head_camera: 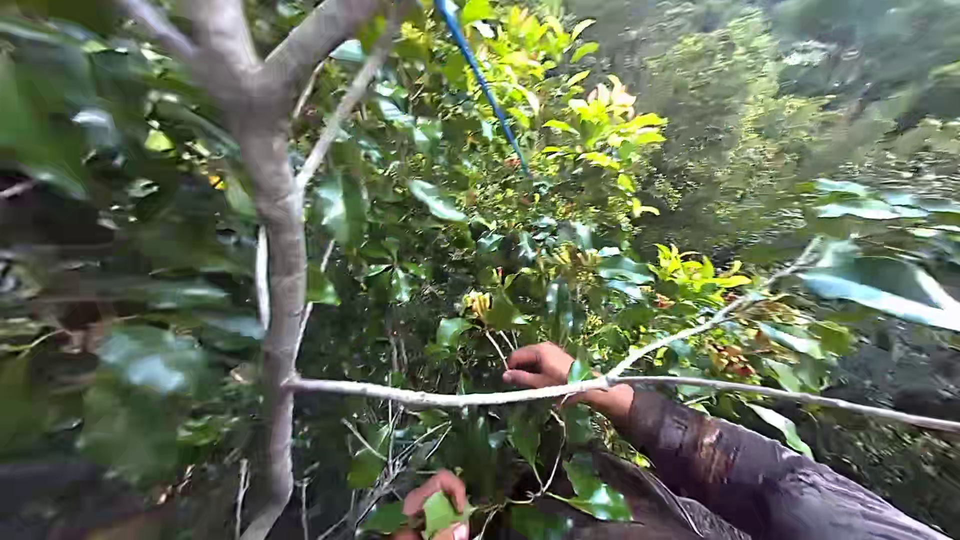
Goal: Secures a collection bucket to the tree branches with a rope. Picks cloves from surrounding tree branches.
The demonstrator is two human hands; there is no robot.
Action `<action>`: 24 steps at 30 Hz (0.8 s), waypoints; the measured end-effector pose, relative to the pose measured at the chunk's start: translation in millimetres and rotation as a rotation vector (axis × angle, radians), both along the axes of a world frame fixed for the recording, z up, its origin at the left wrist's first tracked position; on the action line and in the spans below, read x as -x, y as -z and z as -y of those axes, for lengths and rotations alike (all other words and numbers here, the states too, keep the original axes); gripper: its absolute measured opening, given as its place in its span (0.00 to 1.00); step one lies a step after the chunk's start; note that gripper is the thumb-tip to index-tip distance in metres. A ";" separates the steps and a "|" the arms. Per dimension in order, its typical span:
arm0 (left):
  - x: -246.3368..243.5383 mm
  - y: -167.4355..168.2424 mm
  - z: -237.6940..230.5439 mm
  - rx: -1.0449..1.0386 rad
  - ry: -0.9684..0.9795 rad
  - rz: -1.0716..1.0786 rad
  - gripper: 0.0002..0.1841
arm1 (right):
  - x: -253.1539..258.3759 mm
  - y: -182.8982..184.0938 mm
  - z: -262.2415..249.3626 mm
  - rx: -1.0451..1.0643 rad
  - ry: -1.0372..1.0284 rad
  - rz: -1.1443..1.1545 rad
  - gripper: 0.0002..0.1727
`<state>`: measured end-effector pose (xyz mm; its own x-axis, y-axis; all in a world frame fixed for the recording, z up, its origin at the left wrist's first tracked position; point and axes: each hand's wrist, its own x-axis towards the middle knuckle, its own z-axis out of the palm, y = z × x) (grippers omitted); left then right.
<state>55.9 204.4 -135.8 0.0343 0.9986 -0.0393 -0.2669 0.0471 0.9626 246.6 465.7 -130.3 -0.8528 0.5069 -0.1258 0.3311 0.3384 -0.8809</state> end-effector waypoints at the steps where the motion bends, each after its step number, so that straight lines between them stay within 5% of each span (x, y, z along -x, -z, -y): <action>1: 0.6 1.3 0.5 0.035 0.003 0.008 0.10 | 2.8 3.4 2.4 0.030 0.054 -0.035 0.17; 5: 1.1 0.2 3.5 0.175 -0.048 -0.078 0.14 | 17.3 17.9 16.6 0.226 0.326 -0.201 0.26; 8: 4.7 -1.4 2.5 0.194 -0.056 -0.268 0.18 | 23.6 12.8 13.6 0.302 0.314 -0.098 0.41; 13: -2.3 -16.5 0.8 0.331 -0.317 -0.138 0.05 | 28.5 2.1 11.3 0.104 0.002 0.019 0.22; 17: 1.7 -29.8 6.1 0.157 -0.213 0.010 0.05 | 25.5 -4.2 18.3 -0.059 -0.205 -0.069 0.16; 24: 5.6 -38.1 0.7 -0.033 -0.266 0.081 0.09 | 1.1 20.6 -1.7 0.322 -0.161 -0.482 0.05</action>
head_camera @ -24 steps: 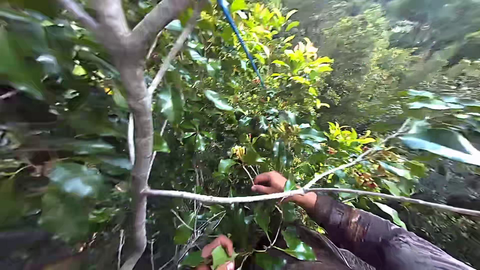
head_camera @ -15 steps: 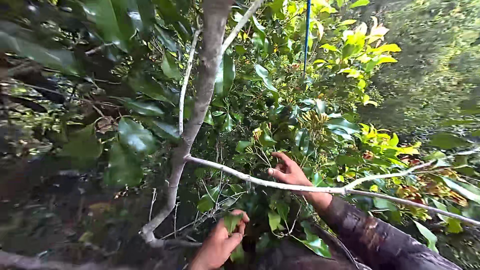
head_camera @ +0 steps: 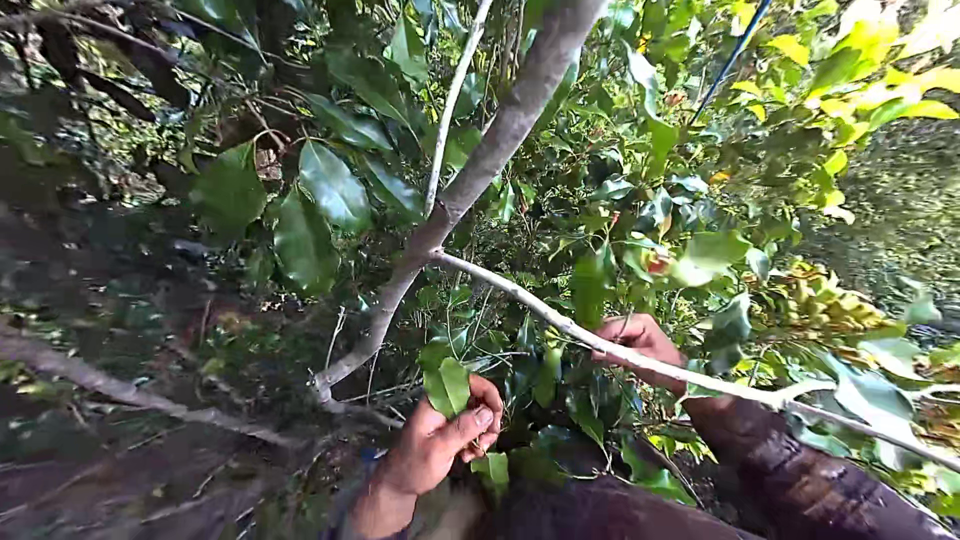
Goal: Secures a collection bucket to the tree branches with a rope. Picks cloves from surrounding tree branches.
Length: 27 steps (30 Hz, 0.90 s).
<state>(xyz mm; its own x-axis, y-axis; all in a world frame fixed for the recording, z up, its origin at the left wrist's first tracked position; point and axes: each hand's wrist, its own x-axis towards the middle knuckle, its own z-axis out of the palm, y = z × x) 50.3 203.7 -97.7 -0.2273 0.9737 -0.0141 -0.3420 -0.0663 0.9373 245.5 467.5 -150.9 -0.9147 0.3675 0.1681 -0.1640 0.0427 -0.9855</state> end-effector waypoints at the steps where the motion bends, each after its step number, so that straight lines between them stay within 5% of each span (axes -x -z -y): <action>1: 1.2 -1.2 -2.3 -0.035 0.008 0.012 0.09 | -3.5 1.4 -0.5 0.092 0.008 0.010 0.03; 6: 3.0 -3.5 -11.1 -0.091 0.019 0.058 0.14 | -10.3 1.9 4.0 0.314 -0.147 0.054 0.11; 10: -0.1 -4.2 -10.2 -0.003 -0.027 -0.051 0.09 | 10.2 -13.1 13.1 0.144 -0.257 0.022 0.07; 14: -0.6 -7.6 -7.2 0.051 -0.057 -0.203 0.09 | 25.9 -20.5 8.2 -0.073 -0.270 0.265 0.10; 19: 0.4 -7.5 -6.9 0.195 0.097 -0.358 0.09 | 26.9 -10.4 0.9 0.082 -0.279 0.347 0.06; 27: -3.4 -7.7 -17.7 0.377 0.194 -0.228 0.09 | 17.9 -6.4 -16.7 0.002 -0.274 0.336 0.03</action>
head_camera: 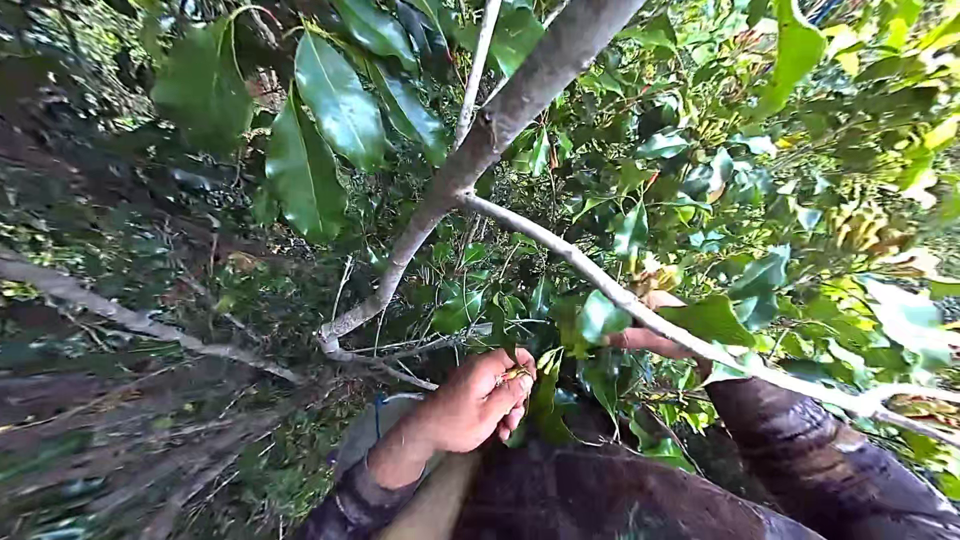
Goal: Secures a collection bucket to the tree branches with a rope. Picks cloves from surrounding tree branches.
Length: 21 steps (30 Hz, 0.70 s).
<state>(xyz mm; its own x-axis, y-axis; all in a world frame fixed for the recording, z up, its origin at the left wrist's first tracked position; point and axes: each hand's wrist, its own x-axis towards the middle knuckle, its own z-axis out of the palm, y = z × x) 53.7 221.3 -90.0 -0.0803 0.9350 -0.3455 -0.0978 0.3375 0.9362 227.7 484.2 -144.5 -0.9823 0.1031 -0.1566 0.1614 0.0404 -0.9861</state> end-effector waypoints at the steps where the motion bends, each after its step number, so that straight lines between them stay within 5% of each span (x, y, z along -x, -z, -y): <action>1: -1.4 -0.6 -2.5 0.037 0.013 -0.013 0.10 | -3.1 -0.4 -2.2 0.035 0.008 -0.038 0.03; 7: -5.4 -13.7 -29.1 0.248 0.151 -0.197 0.16 | -7.1 -38.1 7.1 0.329 0.080 -0.046 0.20; 14: -11.0 -4.7 -47.3 0.485 0.153 -0.201 0.12 | -7.7 -38.5 6.6 0.306 0.172 0.066 0.19; 18: -14.2 12.2 -41.4 0.439 0.137 -0.219 0.10 | -16.5 -1.4 -17.8 0.092 0.072 -0.052 0.06; 21: -14.8 18.2 -39.2 0.388 0.111 -0.223 0.11 | -15.6 1.1 -19.7 0.051 0.059 -0.044 0.05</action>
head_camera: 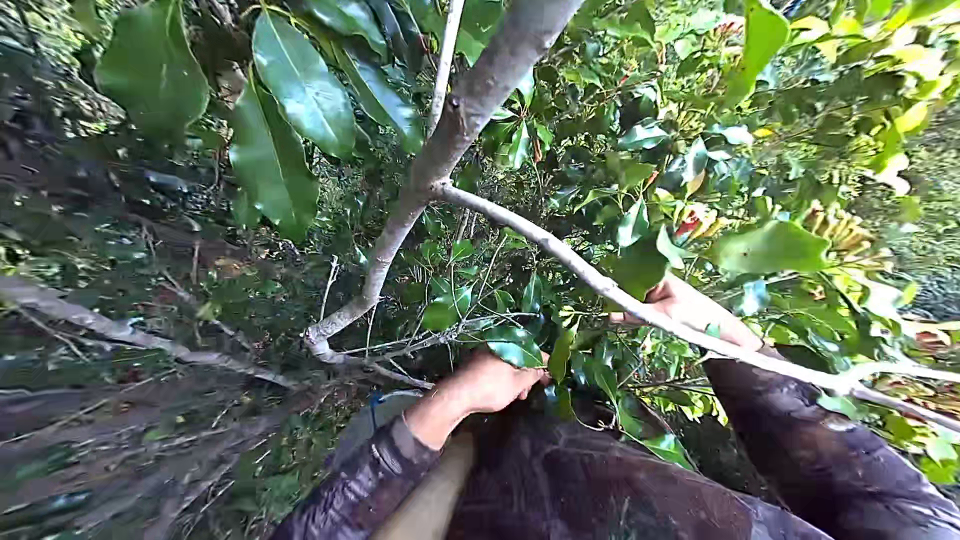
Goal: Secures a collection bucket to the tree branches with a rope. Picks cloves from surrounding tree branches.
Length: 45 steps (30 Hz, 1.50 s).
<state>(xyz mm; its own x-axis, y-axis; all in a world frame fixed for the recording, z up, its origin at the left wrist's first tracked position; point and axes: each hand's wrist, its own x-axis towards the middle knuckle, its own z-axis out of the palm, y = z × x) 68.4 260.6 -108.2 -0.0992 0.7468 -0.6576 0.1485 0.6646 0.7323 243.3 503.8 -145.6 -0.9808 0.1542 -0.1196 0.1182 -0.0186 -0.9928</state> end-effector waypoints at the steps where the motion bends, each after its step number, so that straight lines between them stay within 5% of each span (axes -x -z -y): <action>1: 1.1 -0.3 -0.3 -0.007 0.008 0.000 0.12 | 0.3 1.0 0.2 0.005 -0.007 -0.011 0.05; 10: 6.7 2.8 1.5 0.091 -0.132 0.312 0.15 | 4.9 -1.6 3.4 0.012 -0.023 -0.020 0.05; 14: 6.8 4.3 2.6 0.058 -0.052 0.292 0.20 | 9.5 0.1 1.8 0.030 -0.077 -0.031 0.07; 19: 11.7 -3.0 5.1 -0.106 -0.031 0.236 0.14 | 11.4 -3.5 0.1 -0.039 -0.066 0.060 0.06; 25: 15.8 3.6 12.5 -0.395 -0.151 0.487 0.09 | 15.1 -13.9 -1.8 -0.037 -0.144 0.086 0.08; 28: 13.0 -1.1 9.3 -0.368 -0.169 0.310 0.15 | 17.4 -14.1 -1.8 -0.042 -0.135 0.102 0.07; 31: 12.6 1.0 8.1 -0.388 -0.154 0.124 0.10 | 18.7 -14.3 -3.5 -0.050 -0.141 0.090 0.07; 35: 7.0 -2.8 4.0 -0.474 -0.324 0.031 0.14 | 17.0 -9.7 -2.7 -0.029 -0.165 0.107 0.06; 39: 5.3 -4.9 -0.7 -0.400 -0.144 -0.058 0.19 | 22.2 -17.5 5.0 -0.128 -0.220 0.185 0.06; 41: 3.8 -6.6 1.1 -0.412 -0.089 0.025 0.12 | 24.8 -22.3 9.8 -0.160 -0.244 0.161 0.07; 45: 14.1 -15.6 14.8 -0.778 0.026 0.428 0.13 | 31.1 -24.8 13.4 -0.261 -0.339 0.050 0.10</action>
<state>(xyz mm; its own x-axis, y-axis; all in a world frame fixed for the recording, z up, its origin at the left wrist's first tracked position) 54.4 245.7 -92.7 0.0621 0.9963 0.0599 -0.2334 -0.0438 0.9714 212.1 490.4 -120.8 -0.9751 -0.1442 -0.1683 0.1228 0.2809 -0.9519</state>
